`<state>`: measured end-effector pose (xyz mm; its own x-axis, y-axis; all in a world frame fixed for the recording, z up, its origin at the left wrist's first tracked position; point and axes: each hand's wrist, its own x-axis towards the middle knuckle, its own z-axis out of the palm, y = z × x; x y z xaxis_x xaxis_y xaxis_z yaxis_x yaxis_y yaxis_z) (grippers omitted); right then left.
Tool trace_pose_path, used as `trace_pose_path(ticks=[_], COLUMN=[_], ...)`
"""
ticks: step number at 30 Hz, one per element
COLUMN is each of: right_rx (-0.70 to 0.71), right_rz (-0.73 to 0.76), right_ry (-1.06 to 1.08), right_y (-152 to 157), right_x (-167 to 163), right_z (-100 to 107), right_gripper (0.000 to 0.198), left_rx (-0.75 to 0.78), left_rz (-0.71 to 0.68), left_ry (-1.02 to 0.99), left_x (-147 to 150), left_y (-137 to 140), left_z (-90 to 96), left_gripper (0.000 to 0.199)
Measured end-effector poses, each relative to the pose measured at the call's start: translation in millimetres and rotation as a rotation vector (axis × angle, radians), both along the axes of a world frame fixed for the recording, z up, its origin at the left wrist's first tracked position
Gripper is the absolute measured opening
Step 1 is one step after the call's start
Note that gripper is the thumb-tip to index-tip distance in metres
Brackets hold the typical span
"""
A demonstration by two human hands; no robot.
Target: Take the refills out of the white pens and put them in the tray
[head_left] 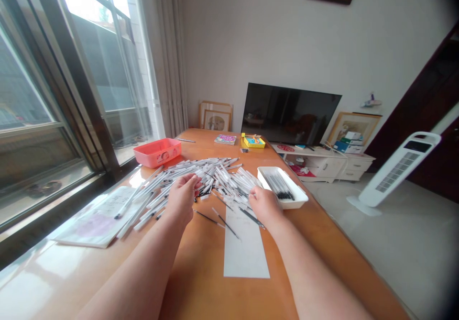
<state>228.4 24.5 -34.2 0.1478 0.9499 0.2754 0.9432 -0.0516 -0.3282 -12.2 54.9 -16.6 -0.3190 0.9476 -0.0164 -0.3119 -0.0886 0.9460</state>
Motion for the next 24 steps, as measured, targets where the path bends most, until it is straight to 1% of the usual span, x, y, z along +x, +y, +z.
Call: trace_pose_path(ticks=[6, 12, 24], right_rx=[-0.040, -0.018, -0.024], right_rz=[-0.022, -0.025, 0.049], right_ry=[-0.052, -0.066, -0.033], right_y=[8.7, 9.7, 1.9], right_x=[-8.8, -8.7, -19.0], right_z=[-4.9, -6.7, -4.4], right_gripper=[0.028, 0.026, 0.016], left_rx=[-0.017, -0.007, -0.050], left_rz=[-0.015, -0.008, 0.098], left_ry=[0.009, -0.007, -0.056], left_x=[0.8, -1.6, -16.9], left_y=[1.6, 1.2, 8.1], left_z=[-0.3, 2.7, 8.1], left_gripper=[0.040, 0.041, 0.032])
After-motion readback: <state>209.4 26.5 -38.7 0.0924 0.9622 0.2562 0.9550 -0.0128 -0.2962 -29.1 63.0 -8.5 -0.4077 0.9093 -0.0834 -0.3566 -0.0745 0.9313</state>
